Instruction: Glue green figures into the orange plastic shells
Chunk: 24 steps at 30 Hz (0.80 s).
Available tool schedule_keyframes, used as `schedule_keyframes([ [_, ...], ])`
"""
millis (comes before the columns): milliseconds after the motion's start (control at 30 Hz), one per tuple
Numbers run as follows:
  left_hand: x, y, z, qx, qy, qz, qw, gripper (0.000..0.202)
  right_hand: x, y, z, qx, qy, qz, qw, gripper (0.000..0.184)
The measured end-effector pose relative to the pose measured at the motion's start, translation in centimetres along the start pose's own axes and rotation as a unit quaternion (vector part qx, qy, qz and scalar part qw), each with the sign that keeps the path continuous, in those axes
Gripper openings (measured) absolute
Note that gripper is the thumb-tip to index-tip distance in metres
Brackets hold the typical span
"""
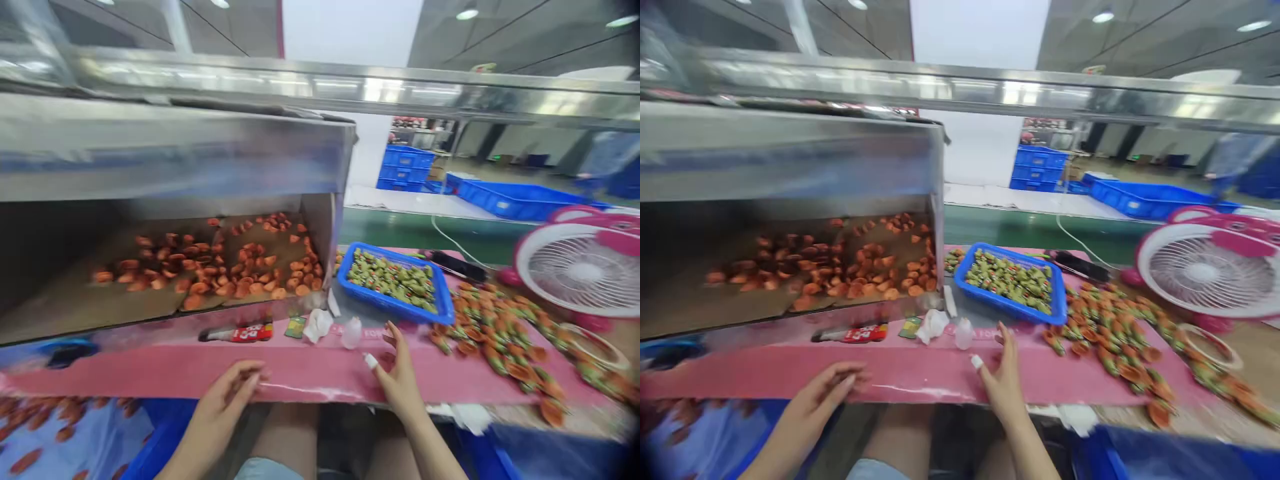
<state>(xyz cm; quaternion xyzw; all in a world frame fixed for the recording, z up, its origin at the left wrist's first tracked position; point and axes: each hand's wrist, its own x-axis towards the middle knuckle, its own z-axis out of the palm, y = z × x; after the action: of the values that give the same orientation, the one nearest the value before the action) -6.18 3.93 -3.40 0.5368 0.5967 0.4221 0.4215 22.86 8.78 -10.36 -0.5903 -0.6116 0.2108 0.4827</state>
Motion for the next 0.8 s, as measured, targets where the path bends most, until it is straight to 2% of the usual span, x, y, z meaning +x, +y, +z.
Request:
schedule_keyframes([
  [67, 1.8, 2.1, -0.9, 0.031, 0.020, 0.046, 0.998, 0.028, 1.4, -0.9, 1.7, 0.047, -0.051, -0.002, 0.998, 0.070],
  [133, 4.1, 3.6, -2.0, 0.119, 0.062, 0.105, 0.985, 0.029, 2.4, -1.1, 3.0, 0.085, -0.090, 0.005, 0.992, 0.066],
  [200, 7.2, 4.8, -3.1, 0.265, 0.112, 0.158, 0.945, 0.032, 2.9, -0.9, 3.8, 0.107, -0.107, 0.013, 0.988, 0.054],
  [300, 12.7, 6.4, -3.9, 0.353, 0.137, 0.162, 0.911, 0.030, 3.0, -0.4, 4.5, 0.117, -0.116, 0.027, 0.986, 0.042],
  [433, 19.5, 8.2, -3.3, 0.450, 0.099, 0.120, 0.879, 0.024, 2.6, -0.5, 4.4, 0.134, -0.120, 0.043, 0.983, 0.037],
  [533, 22.7, 8.7, -2.1, 0.507, 0.073, 0.052, 0.857, 0.026, 2.1, -0.9, 3.5, 0.158, -0.083, 0.063, 0.982, 0.042],
  [667, 24.5, 8.8, -1.2, 0.541, 0.045, -0.024, 0.840, 0.027, 1.0, -1.4, 1.5, 0.195, -0.004, 0.098, 0.976, 0.044],
  [800, 25.0, 8.8, -1.0, 0.519, -0.011, -0.038, 0.854, 0.025, -0.1, -2.0, -0.4, 0.171, 0.039, 0.089, 0.980, 0.035],
])
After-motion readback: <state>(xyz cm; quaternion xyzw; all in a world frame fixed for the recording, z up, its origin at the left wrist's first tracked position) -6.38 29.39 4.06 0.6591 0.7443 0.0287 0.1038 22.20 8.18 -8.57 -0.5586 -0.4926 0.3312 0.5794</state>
